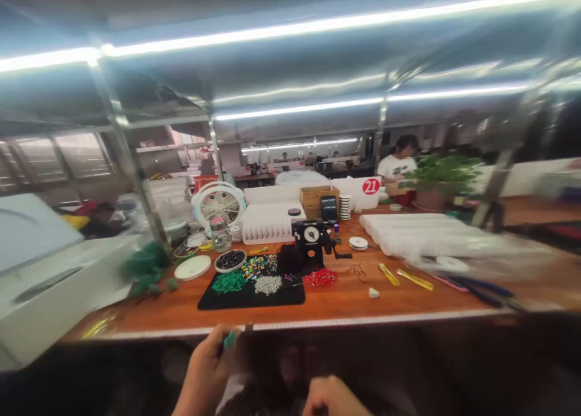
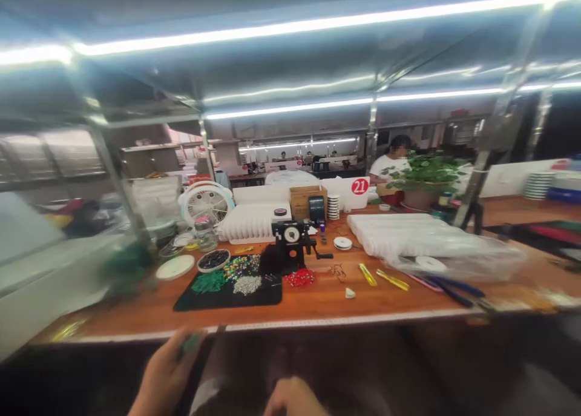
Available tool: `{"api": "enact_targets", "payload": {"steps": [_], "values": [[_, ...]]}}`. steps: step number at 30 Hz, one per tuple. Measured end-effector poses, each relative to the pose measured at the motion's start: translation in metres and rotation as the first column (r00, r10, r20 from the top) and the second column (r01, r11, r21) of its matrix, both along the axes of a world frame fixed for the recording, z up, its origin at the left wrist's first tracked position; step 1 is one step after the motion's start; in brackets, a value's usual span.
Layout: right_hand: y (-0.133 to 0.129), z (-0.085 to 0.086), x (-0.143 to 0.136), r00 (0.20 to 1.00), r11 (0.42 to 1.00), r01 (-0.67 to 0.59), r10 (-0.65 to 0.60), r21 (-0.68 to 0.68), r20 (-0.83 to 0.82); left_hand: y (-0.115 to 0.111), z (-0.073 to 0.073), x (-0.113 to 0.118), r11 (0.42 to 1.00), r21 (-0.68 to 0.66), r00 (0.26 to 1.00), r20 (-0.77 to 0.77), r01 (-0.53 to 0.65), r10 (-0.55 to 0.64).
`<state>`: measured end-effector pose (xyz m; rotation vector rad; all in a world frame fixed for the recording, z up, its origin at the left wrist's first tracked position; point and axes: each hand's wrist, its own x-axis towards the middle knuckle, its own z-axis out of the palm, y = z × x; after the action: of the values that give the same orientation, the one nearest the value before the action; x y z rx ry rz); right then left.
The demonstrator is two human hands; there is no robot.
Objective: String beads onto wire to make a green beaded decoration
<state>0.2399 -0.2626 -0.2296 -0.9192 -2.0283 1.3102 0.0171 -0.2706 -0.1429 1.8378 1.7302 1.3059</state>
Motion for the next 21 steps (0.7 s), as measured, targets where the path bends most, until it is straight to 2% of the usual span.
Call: {"api": "enact_targets", "payload": {"steps": [3, 6, 8, 11, 13, 15, 17, 18, 19, 21], "values": [[0.006, 0.008, 0.006, 0.992, 0.982, 0.12, -0.125, 0.143, 0.028, 0.003, 0.008, -0.012, 0.995, 0.044, 0.994, 0.061, -0.089, 0.086], [0.024, 0.036, 0.013, 0.946, 0.873, 0.311, -0.322, 0.376, -0.033, 0.009, 0.009, -0.016, 0.986, 0.013, 0.976, 0.149, -0.164, 0.16], [0.044, 0.051, 0.018, 0.907, 0.803, 0.402, -0.416, 0.44, -0.07, 0.013, 0.01, -0.017, 0.985, 0.01, 0.982, 0.079, -0.174, 0.173], [0.079, 0.055, 0.029, 0.874, 0.802, 0.476, -0.478, 0.36, -0.09, 0.013, 0.006, -0.016, 0.998, 0.034, 0.986, -0.16, -0.05, 0.055], [0.093, 0.049, 0.037, 0.852, 0.804, 0.521, -0.511, 0.287, -0.114, 0.009, 0.0, -0.014, 0.999, 0.044, 0.974, -0.227, 0.013, -0.003], [0.093, 0.045, 0.042, 0.8, 0.761, 0.599, -0.579, 0.249, -0.156, 0.002, -0.007, -0.008, 0.997, 0.078, 0.977, -0.213, -0.004, 0.02], [0.076, 0.048, 0.039, 0.742, 0.696, 0.67, -0.625, 0.258, -0.243, -0.006, -0.012, 0.001, 0.997, 0.081, 0.988, -0.153, 0.017, -0.004], [0.063, 0.052, 0.034, 0.745, 0.691, 0.666, -0.603, 0.282, -0.285, -0.009, -0.013, 0.006, 0.997, 0.054, 0.992, -0.114, 0.062, -0.055], [0.049, 0.057, 0.026, 0.784, 0.718, 0.618, -0.533, 0.319, -0.319, -0.012, -0.013, 0.012, 0.992, 0.01, 0.99, -0.071, 0.123, -0.122], [0.022, 0.066, 0.006, 0.939, 0.883, 0.319, -0.244, 0.345, -0.243, -0.016, -0.011, 0.024, 0.967, -0.089, 0.971, 0.013, 0.238, -0.237]]}}
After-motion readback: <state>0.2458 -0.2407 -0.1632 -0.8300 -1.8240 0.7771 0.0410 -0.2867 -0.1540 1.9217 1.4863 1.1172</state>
